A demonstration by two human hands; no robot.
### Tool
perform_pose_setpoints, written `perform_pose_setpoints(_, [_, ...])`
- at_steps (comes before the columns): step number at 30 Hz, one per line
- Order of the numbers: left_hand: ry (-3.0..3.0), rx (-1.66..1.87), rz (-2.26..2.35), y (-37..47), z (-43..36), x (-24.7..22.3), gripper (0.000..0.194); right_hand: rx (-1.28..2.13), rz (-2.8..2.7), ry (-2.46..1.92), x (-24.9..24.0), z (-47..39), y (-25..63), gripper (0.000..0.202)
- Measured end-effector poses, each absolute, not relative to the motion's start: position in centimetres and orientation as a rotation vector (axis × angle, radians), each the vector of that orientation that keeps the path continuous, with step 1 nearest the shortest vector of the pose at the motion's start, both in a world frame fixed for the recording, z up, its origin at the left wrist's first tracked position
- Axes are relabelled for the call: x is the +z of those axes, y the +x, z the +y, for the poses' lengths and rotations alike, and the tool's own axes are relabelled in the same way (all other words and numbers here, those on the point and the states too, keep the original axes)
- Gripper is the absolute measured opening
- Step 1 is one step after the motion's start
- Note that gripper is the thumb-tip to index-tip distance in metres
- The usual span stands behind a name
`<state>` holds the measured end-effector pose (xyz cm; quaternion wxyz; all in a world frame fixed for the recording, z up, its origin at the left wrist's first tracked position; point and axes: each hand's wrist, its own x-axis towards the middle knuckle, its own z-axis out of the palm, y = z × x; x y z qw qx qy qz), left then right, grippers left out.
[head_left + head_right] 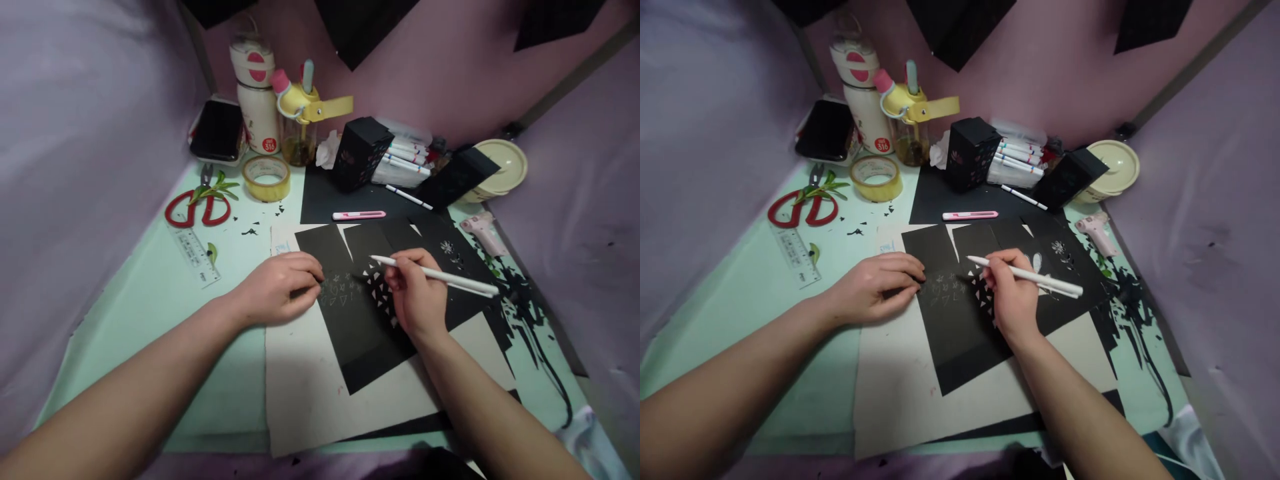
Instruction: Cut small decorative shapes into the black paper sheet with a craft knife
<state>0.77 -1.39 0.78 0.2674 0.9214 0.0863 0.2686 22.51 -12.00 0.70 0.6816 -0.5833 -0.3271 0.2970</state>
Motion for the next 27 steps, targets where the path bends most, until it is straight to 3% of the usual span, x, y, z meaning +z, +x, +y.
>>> perform_pose_setpoints(8, [2.582, 0.815, 0.293, 0.80, -1.29, 1.05, 0.021, 0.849, -0.528, -1.144, 1.17, -10.96, 22.73, 0.010])
perform_pose_setpoints(12, [2.638, 0.676, 0.335, 0.75, -1.46, 1.06, 0.023, 0.866, -0.533, -1.136, 1.08, -11.07, 22.50, 0.010])
perform_pose_setpoints(18, [2.790, 0.271, 0.408, 0.84, -1.92, 0.99, 0.064, 0.900, -0.568, -1.155, 0.81, -11.07, 22.51, 0.012])
perform_pose_setpoints(27, [2.840, 0.088, 0.456, 0.92, -2.03, 0.84, 0.088, 0.905, -0.579, -1.154, 0.73, -11.15, 22.46, 0.016])
